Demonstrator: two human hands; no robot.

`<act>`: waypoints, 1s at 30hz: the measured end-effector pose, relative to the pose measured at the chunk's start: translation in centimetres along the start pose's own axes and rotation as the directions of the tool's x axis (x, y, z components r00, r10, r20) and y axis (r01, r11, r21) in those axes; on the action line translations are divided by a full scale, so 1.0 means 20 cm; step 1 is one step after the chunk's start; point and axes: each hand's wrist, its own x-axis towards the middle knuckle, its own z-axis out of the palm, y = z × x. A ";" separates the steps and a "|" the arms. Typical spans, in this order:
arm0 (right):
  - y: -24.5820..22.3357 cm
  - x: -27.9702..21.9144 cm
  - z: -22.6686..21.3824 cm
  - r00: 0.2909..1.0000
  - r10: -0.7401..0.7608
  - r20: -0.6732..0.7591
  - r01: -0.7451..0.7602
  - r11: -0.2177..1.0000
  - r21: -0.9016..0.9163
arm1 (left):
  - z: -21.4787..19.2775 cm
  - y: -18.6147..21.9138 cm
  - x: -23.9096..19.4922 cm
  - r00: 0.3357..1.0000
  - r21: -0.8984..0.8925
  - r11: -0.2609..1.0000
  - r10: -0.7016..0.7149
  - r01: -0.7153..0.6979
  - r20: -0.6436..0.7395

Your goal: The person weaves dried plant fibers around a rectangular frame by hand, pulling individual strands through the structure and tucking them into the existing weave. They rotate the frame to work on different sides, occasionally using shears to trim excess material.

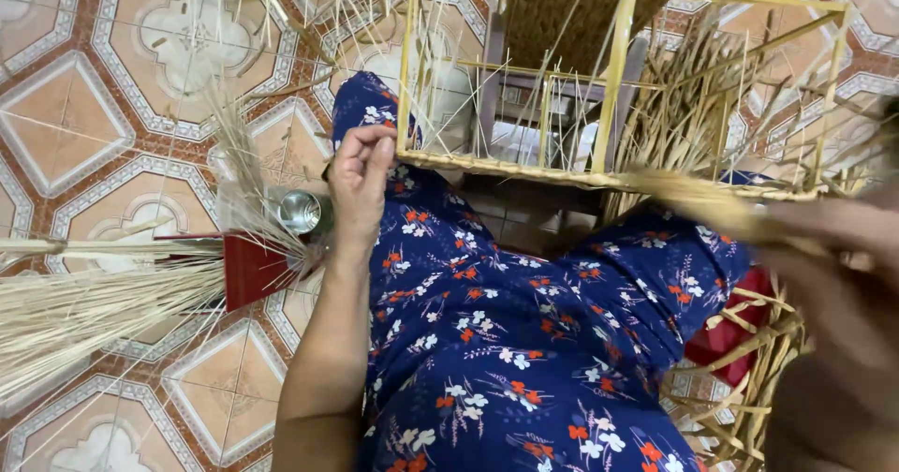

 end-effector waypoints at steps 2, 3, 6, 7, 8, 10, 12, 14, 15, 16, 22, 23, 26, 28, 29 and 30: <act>-0.33 0.22 0.29 0.997 -0.073 0.026 0.071 0.996 0.047 | 0.02 0.05 0.01 0.991 -0.073 0.991 -0.102 0.108 0.084; -0.36 0.27 0.37 0.997 -0.077 0.028 0.075 0.996 0.047 | 0.01 -0.01 0.03 0.992 -0.075 0.991 -0.101 0.107 0.080; -0.43 0.40 0.60 0.963 -0.235 0.135 0.224 0.971 0.088 | -0.02 -0.08 0.05 0.989 -0.052 0.992 -0.106 0.111 0.099; -0.44 0.43 0.66 0.961 -0.233 0.152 0.226 0.972 0.064 | -0.01 -0.05 0.06 0.983 0.009 0.992 -0.129 0.129 0.132; -0.46 0.46 0.72 0.958 -0.231 0.168 0.227 0.973 0.040 | -0.01 -0.01 0.06 0.974 0.070 0.987 -0.155 0.145 0.163; -0.46 0.50 0.80 0.957 -0.219 0.189 0.219 0.975 0.021 | -0.03 -0.02 0.07 0.953 0.025 0.970 -0.242 0.241 0.181; -0.46 0.55 0.86 0.956 -0.210 0.205 0.214 0.977 0.000 | -0.05 -0.03 0.09 0.925 -0.020 0.944 -0.320 0.331 0.205; -0.47 0.59 0.90 0.954 -0.190 0.230 0.215 0.973 -0.087 | -0.07 -0.03 0.10 0.903 -0.033 0.931 -0.343 0.363 0.257; -0.47 0.61 0.91 0.953 -0.190 0.236 0.215 0.973 -0.086 | -0.07 -0.02 0.11 0.903 -0.035 0.929 -0.347 0.367 0.255; -0.48 0.62 0.93 0.949 -0.169 0.264 0.203 0.974 -0.105 | -0.08 -0.01 0.12 0.886 -0.068 0.918 -0.356 0.391 0.296; -0.40 0.69 1.07 0.949 -0.130 0.288 0.146 0.989 -0.035 | -0.10 -0.06 0.16 0.837 -0.230 0.830 -0.413 0.508 0.360; -0.38 0.69 1.10 0.953 -0.124 0.275 0.128 0.992 0.003 | -0.11 -0.08 0.16 0.843 -0.245 0.838 -0.381 0.488 0.380; -0.35 0.65 1.08 0.961 -0.119 0.249 0.096 0.990 0.103 | -0.15 -0.15 0.16 0.892 -0.298 0.846 -0.381 0.442 0.242; -0.39 0.60 1.02 0.967 -0.108 0.232 0.073 0.986 0.153 | -0.24 -0.15 0.16 0.908 -0.313 0.853 -0.383 0.417 0.166; -0.41 0.57 0.98 0.972 -0.094 0.214 0.051 0.978 0.201 | -0.28 -0.15 0.16 0.919 -0.325 0.861 -0.383 0.391 0.091; -0.39 0.53 0.97 0.972 -0.092 0.217 0.047 0.978 0.202 | -0.33 -0.15 0.15 0.918 -0.324 0.860 -0.387 0.395 0.090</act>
